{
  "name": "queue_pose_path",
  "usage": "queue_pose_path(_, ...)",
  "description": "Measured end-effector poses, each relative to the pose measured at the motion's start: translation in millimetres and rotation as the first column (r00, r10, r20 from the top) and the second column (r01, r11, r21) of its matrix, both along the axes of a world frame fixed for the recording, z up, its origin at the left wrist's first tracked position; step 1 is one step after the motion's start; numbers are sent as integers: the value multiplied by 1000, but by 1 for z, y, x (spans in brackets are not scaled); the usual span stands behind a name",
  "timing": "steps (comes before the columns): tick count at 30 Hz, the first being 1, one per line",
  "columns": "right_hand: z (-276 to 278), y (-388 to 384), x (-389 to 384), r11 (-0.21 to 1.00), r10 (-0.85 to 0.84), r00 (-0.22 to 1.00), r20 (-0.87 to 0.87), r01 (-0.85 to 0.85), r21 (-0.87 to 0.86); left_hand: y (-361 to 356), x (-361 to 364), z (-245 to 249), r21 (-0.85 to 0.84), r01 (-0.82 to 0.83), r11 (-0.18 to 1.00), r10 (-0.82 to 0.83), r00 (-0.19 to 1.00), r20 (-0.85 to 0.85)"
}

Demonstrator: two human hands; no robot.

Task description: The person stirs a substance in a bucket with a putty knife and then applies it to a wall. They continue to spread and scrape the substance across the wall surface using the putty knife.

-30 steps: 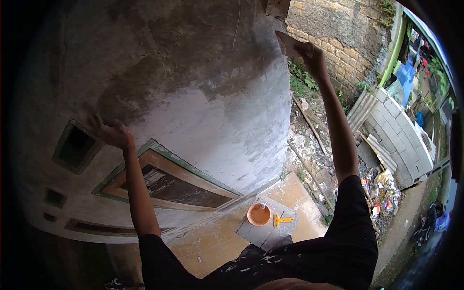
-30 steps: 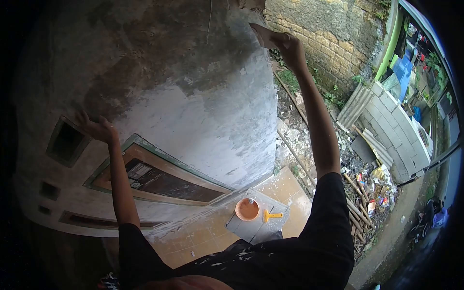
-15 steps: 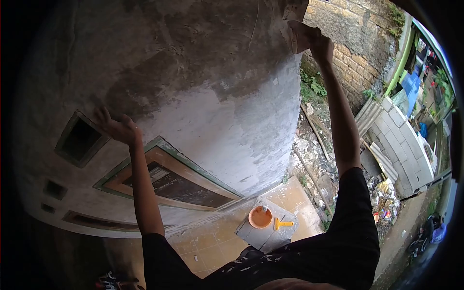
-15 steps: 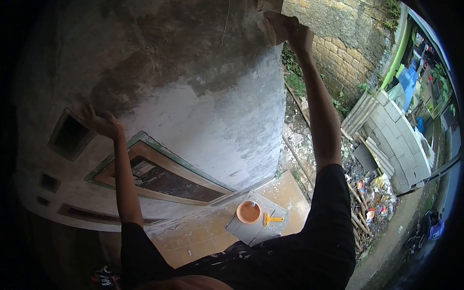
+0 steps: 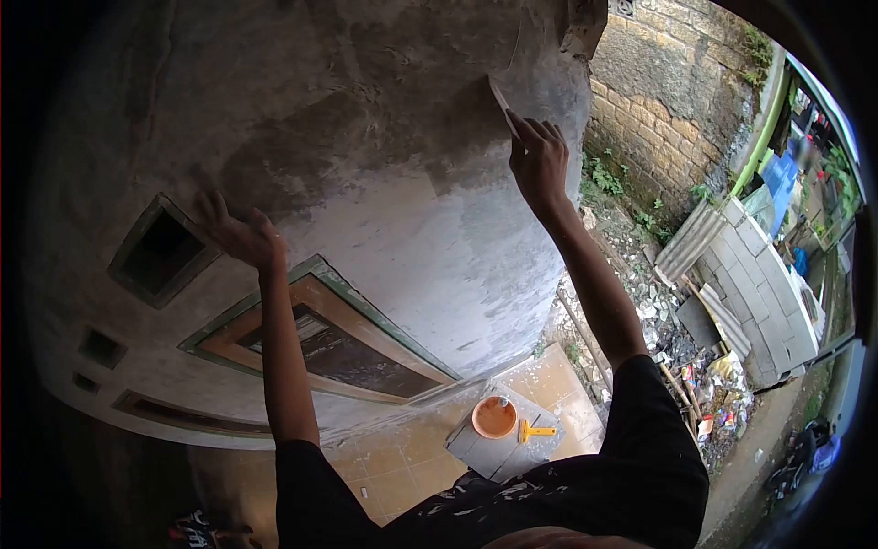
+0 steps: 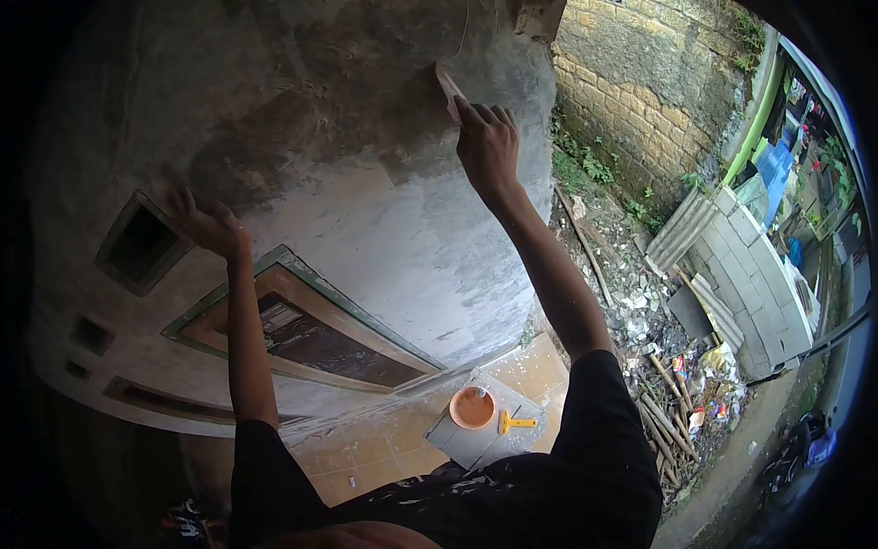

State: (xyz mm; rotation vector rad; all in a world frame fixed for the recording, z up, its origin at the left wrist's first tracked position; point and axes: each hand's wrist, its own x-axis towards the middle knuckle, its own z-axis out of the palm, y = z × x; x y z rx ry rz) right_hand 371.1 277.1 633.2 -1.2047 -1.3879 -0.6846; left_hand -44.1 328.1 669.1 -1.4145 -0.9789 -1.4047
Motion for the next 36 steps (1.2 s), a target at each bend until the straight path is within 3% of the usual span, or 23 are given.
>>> queue_pose_path(1, 7, -11, -3, 998, 54, 995, 83, -52, -23, 0, 0, 0, 5, 6, 1000, -6, 1000, -7)
queue_pose_path(5, 46, -10, 50, 964, -88, 970, 225, 26, 265, -2, 2, 1, 6, 27, 1000, -27, 1000, -1)
queue_pose_path(8, 30, 10, 102, 958, -228, 922, 314, 154, 243, -1, 1, 0, 7, 33, 999, -33, 999, -2)
queue_pose_path(15, -92, -6, 125, 988, -65, 902, 427, 119, -100, -2, 2, 1, 16, 43, 999, -43, 999, 1)
queue_pose_path(18, -77, -9, 144, 966, -13, 876, 483, 135, -220, -1, 1, 1, 7, 48, 999, -49, 999, 20)
queue_pose_path(19, -57, -2, 144, 981, 2, 859, 511, 99, -169, -1, 1, 1, 4, 49, 999, -49, 999, 21)
queue_pose_path(21, -2, 2, 142, 924, 100, 828, 552, 128, -360, -1, 2, -1, -4, 52, 999, -52, 998, 26)
queue_pose_path(23, 44, 8, 137, 956, 81, 843, 532, 85, -280, -2, 2, 0, 4, 45, 999, -45, 999, 15)
queue_pose_path(25, 90, -2, 124, 994, 1, 796, 606, 66, -88, -1, 1, 1, 7, 36, 999, -36, 999, 11)
queue_pose_path(28, 136, -15, 101, 989, -6, 832, 555, -79, 128, 0, 0, -1, -2, 28, 1000, -28, 999, 16)
queue_pose_path(32, 116, 4, 83, 978, -79, 850, 520, -35, 206, -1, 1, 0, 2, 49, 999, -49, 999, 9)
queue_pose_path(36, 37, 6, 90, 998, -8, 862, 508, -27, 62, 0, -1, 1, 10, 26, 1000, -26, 1000, -6)
